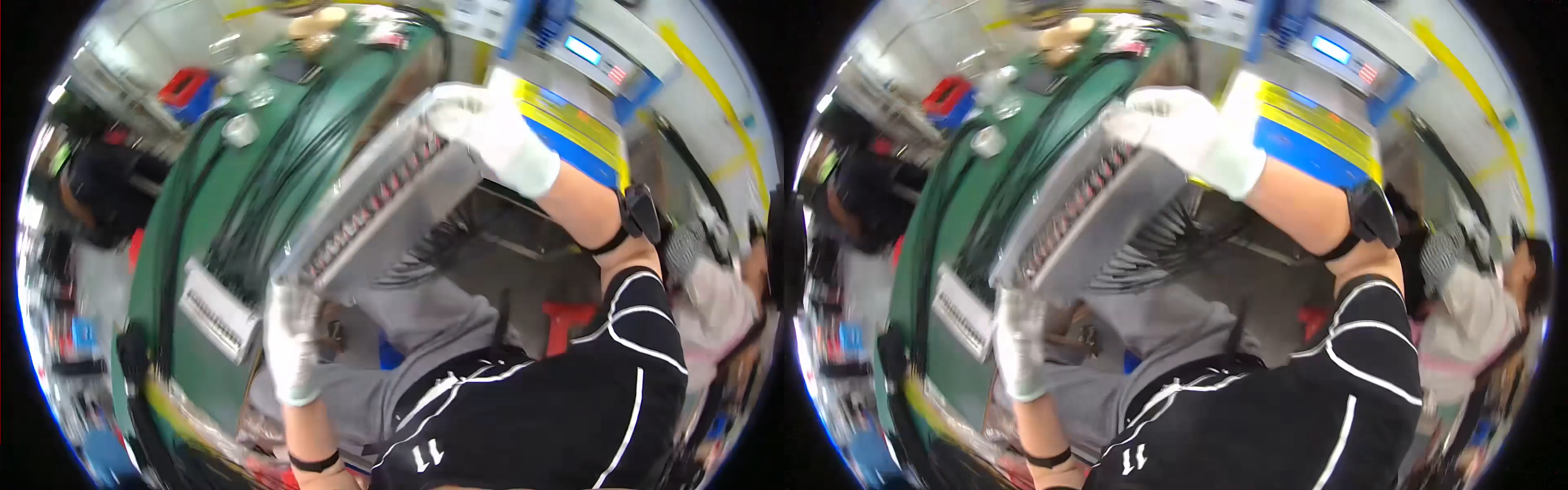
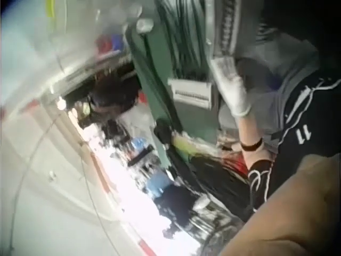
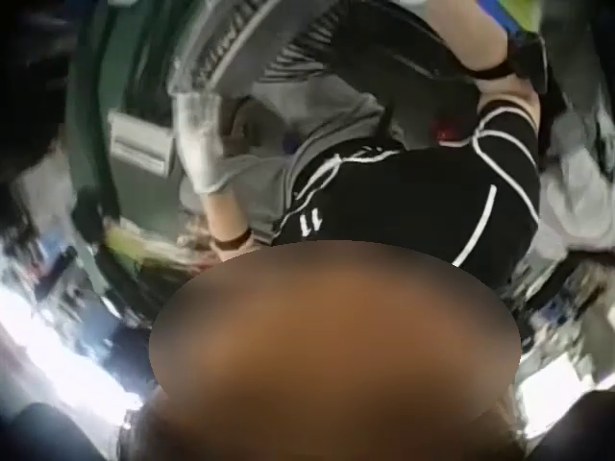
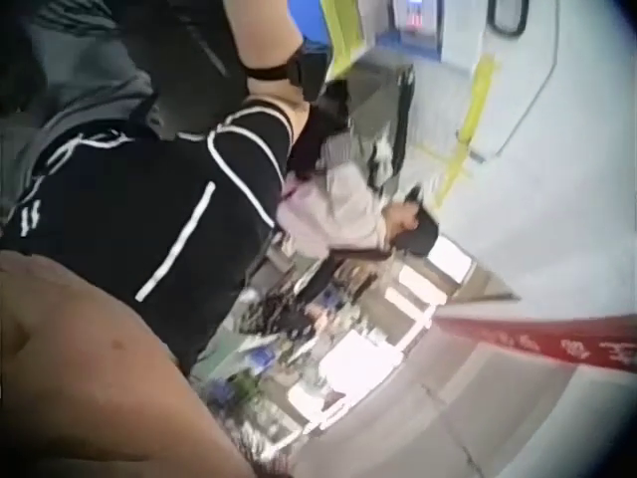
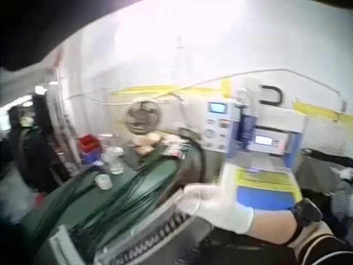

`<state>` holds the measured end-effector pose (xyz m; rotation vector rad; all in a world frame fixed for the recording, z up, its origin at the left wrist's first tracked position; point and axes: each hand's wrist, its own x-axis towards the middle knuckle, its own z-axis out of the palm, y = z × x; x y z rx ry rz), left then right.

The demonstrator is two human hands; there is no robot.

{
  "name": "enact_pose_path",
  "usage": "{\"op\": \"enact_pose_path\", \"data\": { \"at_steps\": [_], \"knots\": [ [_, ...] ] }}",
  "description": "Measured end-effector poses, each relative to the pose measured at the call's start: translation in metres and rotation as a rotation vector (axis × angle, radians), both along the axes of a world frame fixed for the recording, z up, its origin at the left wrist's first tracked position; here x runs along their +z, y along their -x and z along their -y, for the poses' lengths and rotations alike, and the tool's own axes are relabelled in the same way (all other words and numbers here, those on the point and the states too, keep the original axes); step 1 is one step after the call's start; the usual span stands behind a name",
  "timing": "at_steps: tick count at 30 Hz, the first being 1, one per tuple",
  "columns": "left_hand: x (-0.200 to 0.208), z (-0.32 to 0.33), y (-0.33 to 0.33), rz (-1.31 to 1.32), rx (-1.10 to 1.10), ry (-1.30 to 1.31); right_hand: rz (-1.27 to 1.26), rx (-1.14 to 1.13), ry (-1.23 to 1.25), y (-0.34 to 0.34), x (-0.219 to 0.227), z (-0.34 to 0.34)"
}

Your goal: The person inserts cables into a metal jig, places the jig into a machine, and then removes the cables from the jig. They then gather a new bundle of cables and begin inserting them into the jig.

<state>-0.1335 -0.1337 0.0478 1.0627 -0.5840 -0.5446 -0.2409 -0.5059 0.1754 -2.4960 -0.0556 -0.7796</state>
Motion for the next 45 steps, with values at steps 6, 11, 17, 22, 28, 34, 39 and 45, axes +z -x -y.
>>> {"op": "enact_pose_path", "data": {
  "at_steps": [6,11,17,22,28,34,39,45],
  "knots": [
    [0.02,-0.034,0.021,-0.19,0.405,-0.014,-0.327,0.389,-0.54,-0.145,-0.017,-0.127],
    [-0.016,-0.082,0.018,-0.509,0.424,0.182,-0.345,0.541,-0.249,-0.265,-0.085,-0.218],
    [-0.04,-0.101,0.013,-0.51,0.462,0.128,-0.298,0.699,0.43,-0.353,-0.132,-0.313],
    [-0.062,-0.111,-0.004,-0.55,0.439,0.062,-0.47,0.665,0.674,-0.367,-0.102,-0.344],
    [-0.063,-0.108,-0.007,-0.444,0.45,0.076,-0.682,0.69,0.314,-0.351,-0.048,-0.296],
    [-0.05,-0.12,0.003,-0.262,0.306,0.001,-0.021,0.59,0.378,-0.231,0.006,-0.222],
    [-0.016,-0.145,-0.019,-0.226,0.271,-0.2,0.14,0.443,-0.57,-0.122,0.059,-0.106],
    [-0.021,-0.133,-0.081,-0.209,0.354,-0.042,0.5,-0.172,-0.605,0.026,0.158,-0.019]
  ]
}}
